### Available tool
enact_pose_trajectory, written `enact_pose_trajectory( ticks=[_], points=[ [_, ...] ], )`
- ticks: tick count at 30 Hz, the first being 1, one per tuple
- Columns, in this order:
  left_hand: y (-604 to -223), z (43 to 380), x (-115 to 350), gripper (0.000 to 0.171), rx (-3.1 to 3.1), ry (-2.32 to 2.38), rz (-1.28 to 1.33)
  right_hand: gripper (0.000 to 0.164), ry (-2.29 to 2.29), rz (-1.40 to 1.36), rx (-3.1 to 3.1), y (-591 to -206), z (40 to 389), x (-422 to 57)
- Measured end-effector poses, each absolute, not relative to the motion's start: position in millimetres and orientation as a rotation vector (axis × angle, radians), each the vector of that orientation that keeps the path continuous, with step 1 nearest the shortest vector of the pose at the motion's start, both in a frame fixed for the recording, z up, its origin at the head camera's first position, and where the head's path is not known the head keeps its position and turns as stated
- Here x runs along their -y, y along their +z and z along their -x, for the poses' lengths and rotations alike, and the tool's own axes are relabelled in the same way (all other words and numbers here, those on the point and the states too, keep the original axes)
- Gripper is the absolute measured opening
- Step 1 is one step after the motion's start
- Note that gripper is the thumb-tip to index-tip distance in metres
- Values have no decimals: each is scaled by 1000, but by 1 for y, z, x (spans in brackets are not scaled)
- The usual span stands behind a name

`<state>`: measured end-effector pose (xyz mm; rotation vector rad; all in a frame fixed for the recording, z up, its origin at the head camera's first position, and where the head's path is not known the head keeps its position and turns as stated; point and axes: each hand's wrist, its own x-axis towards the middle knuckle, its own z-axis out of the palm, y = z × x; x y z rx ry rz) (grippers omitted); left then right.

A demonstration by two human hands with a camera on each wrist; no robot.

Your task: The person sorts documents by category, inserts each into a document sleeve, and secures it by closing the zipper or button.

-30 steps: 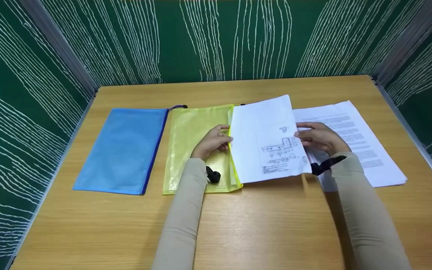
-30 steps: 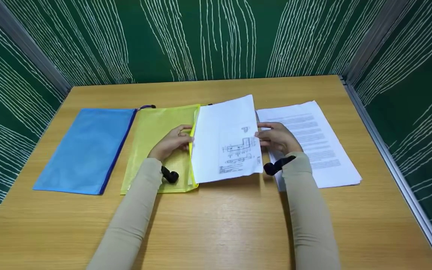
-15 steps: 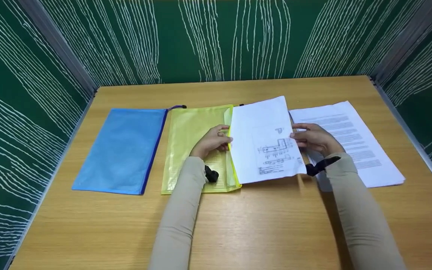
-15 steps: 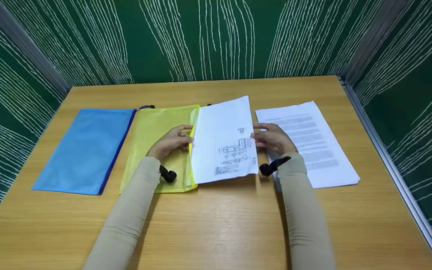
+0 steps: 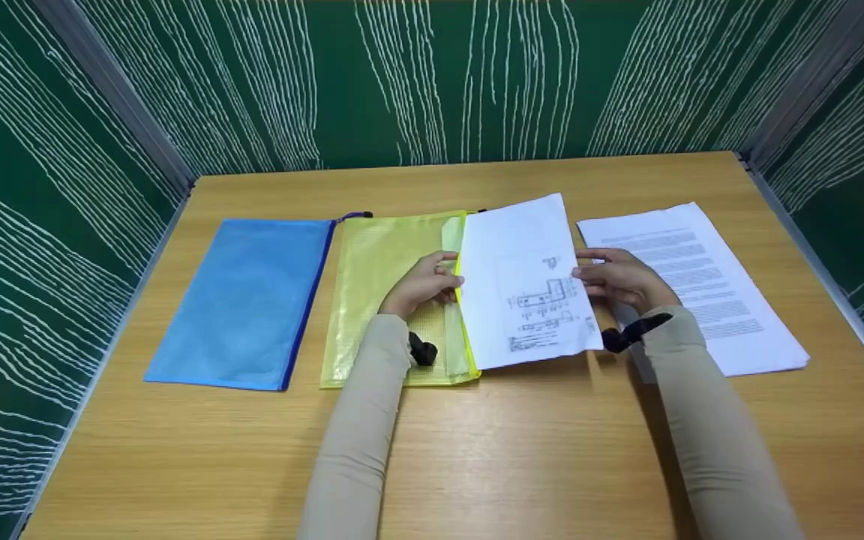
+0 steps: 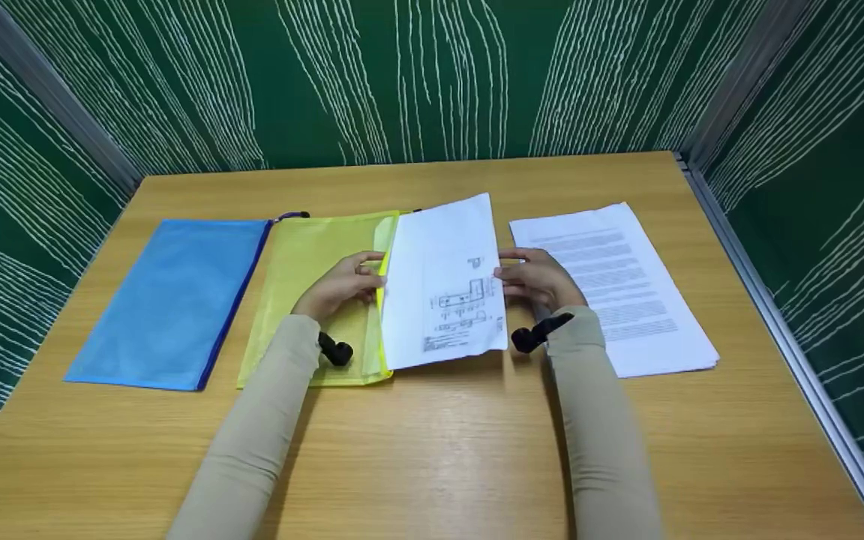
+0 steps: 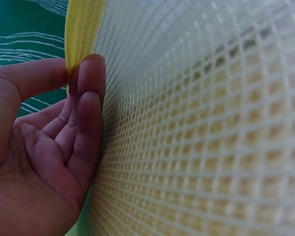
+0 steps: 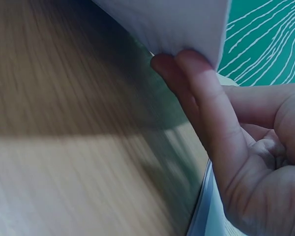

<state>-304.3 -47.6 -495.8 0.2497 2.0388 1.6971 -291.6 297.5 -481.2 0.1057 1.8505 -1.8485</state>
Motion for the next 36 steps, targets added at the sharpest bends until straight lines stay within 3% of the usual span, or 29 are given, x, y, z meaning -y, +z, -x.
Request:
enact_pose_trajectory(
  ticks=[36],
  points=[
    [-493,304,44,57,-2027,1734,-230,64,-1908,-62,-1697,-492,297,-260]
  ],
)
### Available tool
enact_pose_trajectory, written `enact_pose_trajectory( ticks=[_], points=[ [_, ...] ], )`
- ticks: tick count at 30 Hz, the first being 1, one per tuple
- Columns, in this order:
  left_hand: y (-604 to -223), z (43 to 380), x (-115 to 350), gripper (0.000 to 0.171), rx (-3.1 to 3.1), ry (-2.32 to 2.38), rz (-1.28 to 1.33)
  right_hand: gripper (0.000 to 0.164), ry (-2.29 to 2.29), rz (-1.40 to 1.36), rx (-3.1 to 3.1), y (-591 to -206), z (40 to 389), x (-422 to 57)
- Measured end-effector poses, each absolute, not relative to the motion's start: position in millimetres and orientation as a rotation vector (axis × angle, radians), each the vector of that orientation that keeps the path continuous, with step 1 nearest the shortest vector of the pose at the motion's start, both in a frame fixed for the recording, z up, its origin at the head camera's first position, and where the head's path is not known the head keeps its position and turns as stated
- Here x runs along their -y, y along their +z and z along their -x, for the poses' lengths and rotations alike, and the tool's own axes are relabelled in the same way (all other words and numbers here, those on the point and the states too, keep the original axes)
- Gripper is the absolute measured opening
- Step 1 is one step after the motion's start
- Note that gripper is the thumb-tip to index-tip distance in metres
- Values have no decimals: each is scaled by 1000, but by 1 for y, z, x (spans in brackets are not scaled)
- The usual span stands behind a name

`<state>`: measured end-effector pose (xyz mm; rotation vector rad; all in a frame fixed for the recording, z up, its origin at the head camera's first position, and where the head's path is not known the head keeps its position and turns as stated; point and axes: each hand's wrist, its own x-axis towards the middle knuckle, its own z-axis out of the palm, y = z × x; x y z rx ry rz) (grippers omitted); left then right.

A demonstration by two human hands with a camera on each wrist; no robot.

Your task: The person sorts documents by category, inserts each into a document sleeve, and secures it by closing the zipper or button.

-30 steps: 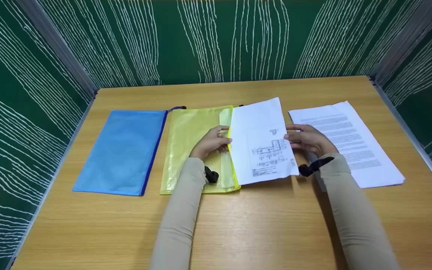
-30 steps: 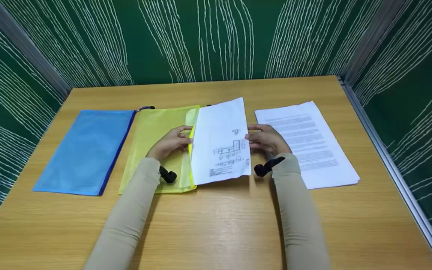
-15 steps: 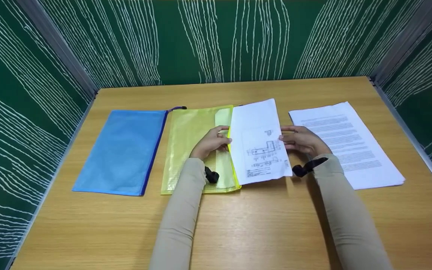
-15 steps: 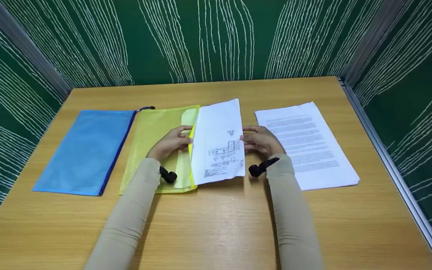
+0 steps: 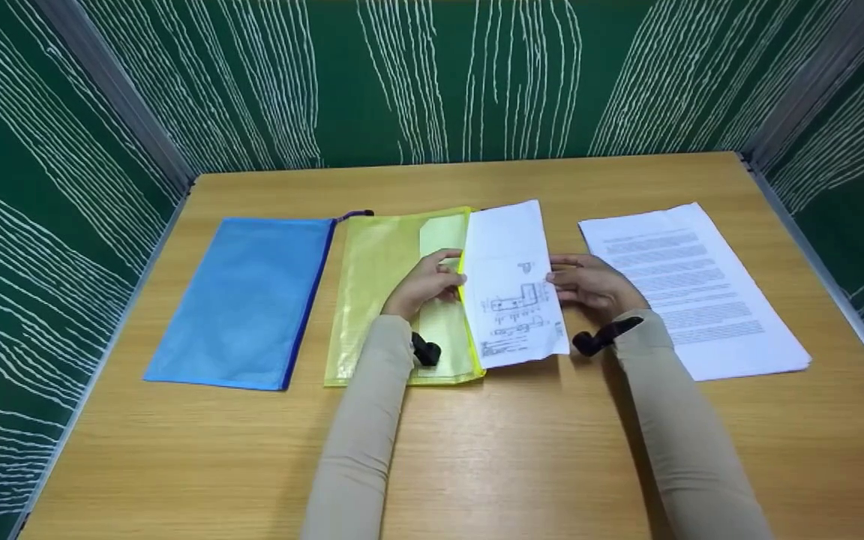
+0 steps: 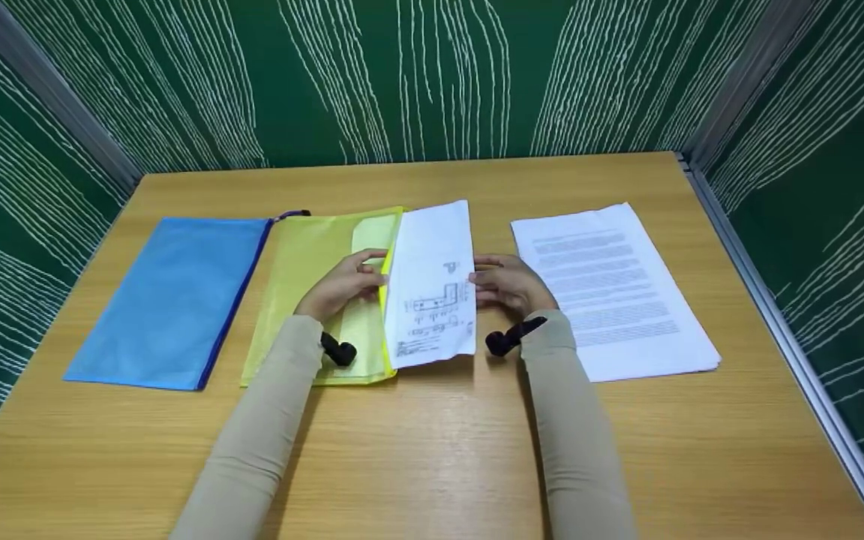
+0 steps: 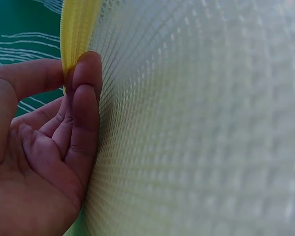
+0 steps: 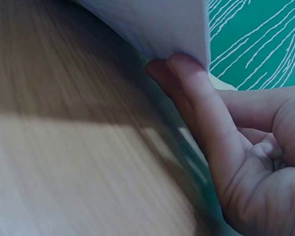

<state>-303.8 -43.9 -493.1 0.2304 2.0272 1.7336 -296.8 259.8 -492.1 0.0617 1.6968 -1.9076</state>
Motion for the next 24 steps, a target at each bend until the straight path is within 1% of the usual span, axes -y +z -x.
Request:
enact_pose_trajectory(
  ticks=[15,24],
  points=[
    [-491,301,41,57,-1997,1759,-230,61,-1930,-124,-1682,-492,296,-246],
    [-491,303,39,57,-1965,1784,-238,60,-1882,-103,-1739,-493,298,-237]
  ],
)
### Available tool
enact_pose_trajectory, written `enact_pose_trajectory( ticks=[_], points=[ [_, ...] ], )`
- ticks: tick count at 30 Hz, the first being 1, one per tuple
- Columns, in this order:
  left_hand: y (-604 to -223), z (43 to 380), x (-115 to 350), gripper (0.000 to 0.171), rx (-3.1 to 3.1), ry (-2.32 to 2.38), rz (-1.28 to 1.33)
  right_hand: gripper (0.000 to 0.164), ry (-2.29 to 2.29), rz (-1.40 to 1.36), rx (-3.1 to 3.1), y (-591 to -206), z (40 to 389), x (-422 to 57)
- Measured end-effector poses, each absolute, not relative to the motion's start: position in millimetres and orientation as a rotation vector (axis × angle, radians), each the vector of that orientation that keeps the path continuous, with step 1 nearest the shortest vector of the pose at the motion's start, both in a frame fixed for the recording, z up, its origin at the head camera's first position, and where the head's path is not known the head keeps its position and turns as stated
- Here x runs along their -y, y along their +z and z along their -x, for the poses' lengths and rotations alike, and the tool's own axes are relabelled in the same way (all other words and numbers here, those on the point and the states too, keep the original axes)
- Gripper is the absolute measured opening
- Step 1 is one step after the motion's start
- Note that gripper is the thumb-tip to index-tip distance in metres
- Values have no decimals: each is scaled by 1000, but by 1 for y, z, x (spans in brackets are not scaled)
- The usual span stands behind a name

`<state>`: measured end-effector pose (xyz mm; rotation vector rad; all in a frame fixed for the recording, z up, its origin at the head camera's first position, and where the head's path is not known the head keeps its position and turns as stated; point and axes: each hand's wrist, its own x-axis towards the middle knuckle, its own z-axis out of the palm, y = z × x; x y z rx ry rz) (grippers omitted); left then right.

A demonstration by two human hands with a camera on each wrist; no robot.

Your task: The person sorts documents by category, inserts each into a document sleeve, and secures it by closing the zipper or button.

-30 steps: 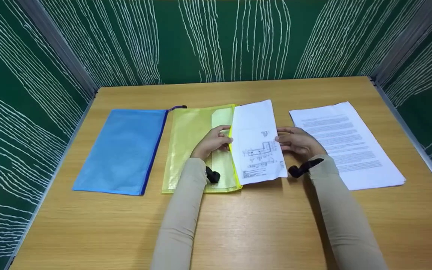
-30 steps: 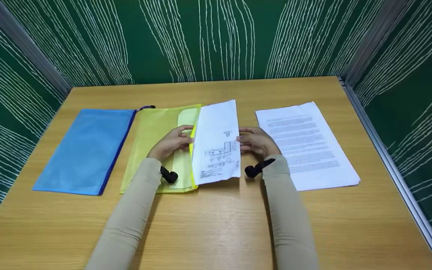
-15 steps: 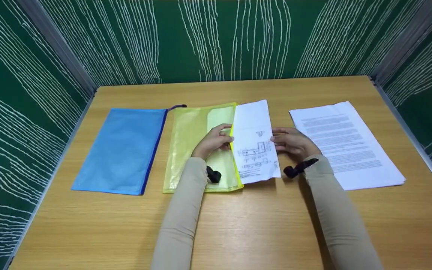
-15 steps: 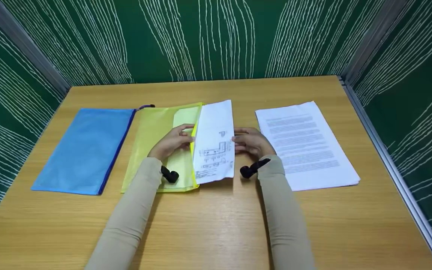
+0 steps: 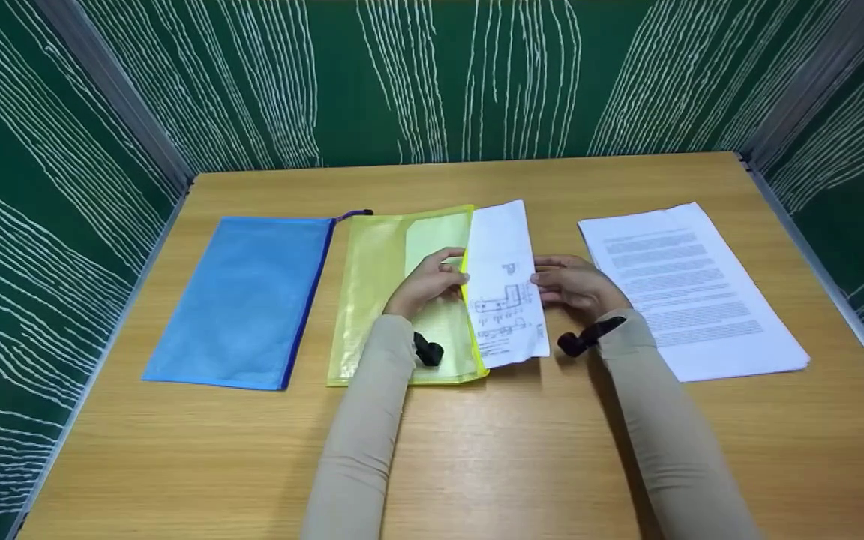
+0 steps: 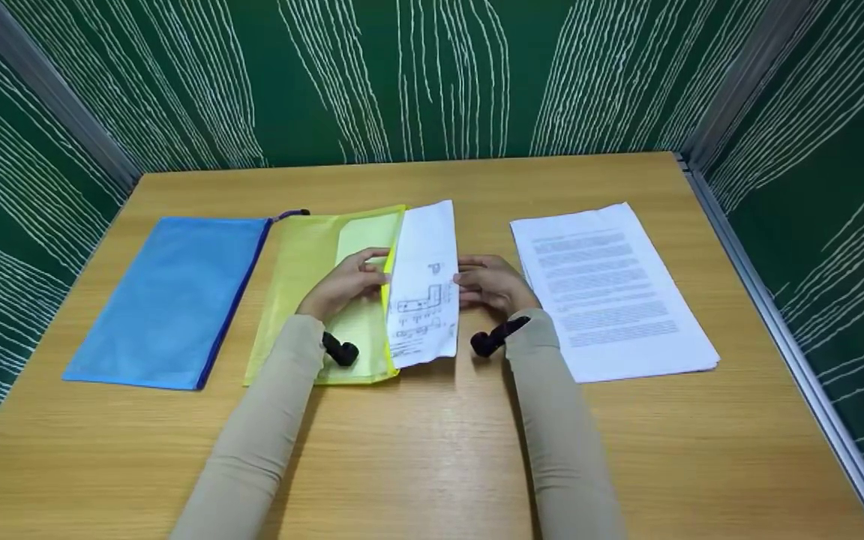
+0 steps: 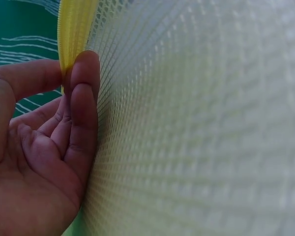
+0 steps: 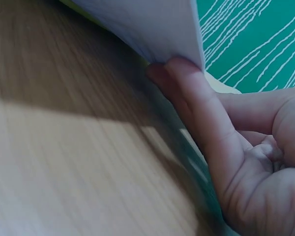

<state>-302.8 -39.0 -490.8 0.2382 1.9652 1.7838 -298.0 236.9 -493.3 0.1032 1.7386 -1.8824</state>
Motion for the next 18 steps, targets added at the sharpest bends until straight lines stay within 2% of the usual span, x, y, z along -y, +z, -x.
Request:
enact_pose_trajectory(
  ticks=[18],
  points=[
    [-489,303,37,57,-1968,1773,-259,59,-1905,-126,-1684,-491,297,-218]
  ],
)
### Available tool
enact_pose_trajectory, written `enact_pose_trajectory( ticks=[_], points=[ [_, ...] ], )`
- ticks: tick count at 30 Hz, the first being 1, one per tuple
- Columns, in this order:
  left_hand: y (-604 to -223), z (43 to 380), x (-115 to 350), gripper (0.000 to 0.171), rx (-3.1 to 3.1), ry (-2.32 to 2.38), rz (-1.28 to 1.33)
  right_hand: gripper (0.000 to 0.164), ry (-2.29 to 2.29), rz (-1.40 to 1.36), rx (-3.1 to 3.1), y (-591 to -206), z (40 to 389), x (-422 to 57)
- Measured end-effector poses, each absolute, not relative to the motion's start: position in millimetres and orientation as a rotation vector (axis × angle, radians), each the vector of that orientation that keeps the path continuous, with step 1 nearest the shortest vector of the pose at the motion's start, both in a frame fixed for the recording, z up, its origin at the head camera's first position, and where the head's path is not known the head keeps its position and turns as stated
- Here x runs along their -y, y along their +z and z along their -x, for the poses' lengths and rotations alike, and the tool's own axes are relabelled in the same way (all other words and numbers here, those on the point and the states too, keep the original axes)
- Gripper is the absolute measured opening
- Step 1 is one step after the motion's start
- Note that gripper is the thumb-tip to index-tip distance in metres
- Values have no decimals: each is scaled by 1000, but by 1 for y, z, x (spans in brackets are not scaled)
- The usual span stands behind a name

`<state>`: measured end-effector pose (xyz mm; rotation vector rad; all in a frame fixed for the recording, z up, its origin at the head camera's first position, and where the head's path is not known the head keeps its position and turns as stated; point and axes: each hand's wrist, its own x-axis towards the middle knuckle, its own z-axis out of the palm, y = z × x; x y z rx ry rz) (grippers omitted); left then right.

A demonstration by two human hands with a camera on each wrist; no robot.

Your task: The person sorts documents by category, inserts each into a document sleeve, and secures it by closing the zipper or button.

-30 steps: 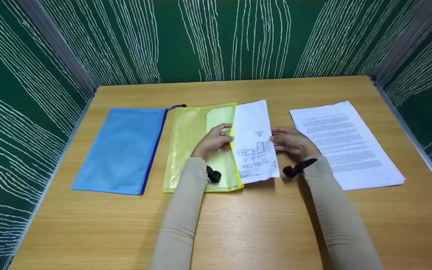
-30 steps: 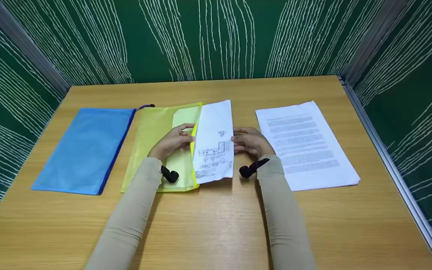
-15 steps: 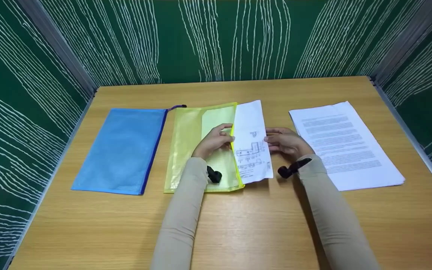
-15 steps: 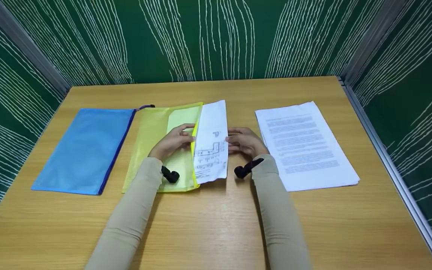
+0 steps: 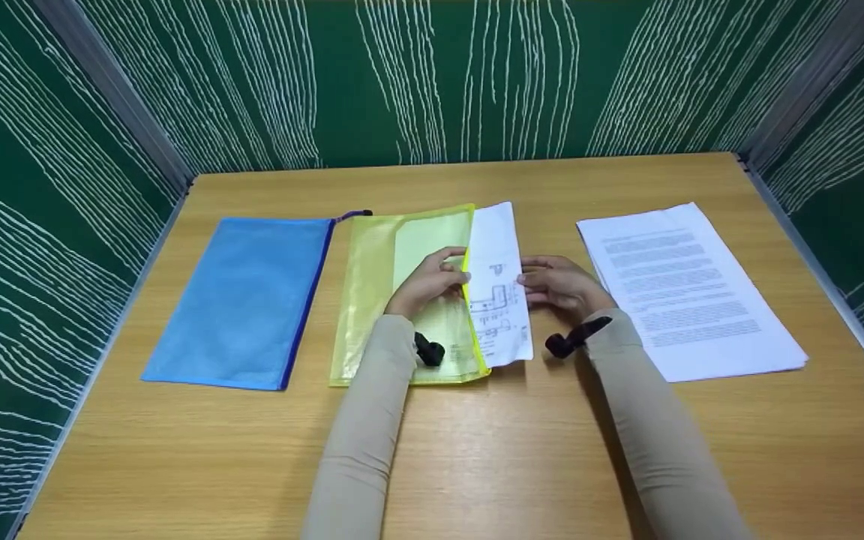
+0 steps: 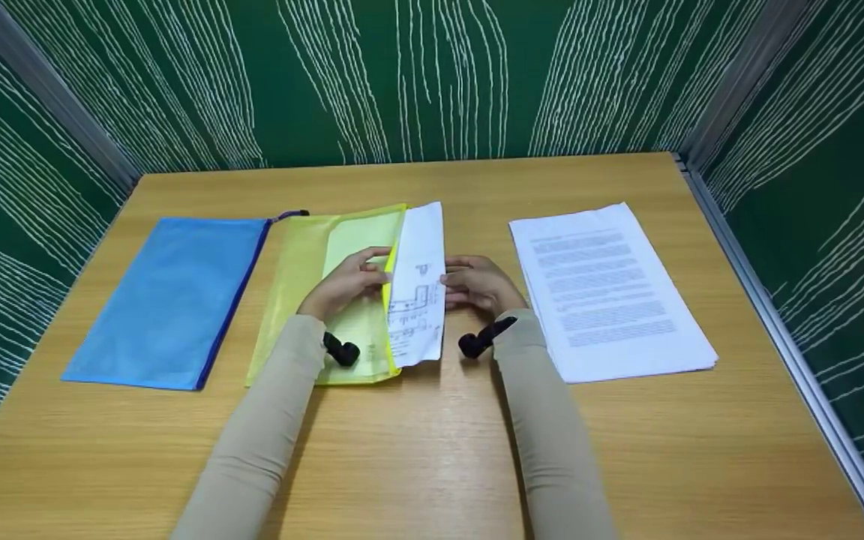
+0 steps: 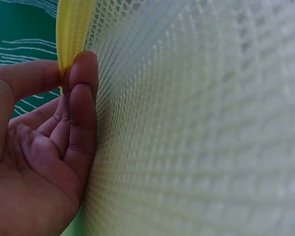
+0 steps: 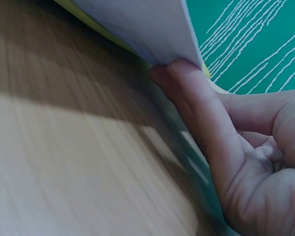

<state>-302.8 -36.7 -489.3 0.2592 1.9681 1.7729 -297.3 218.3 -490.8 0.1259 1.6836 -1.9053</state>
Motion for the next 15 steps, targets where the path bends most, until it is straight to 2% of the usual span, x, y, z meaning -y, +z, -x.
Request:
enact_pose_trajectory(
  ticks=[15],
  points=[
    [-488,302,35,57,-1976,1779,-247,59,-1910,-115,-1711,-490,297,-206]
  ],
)
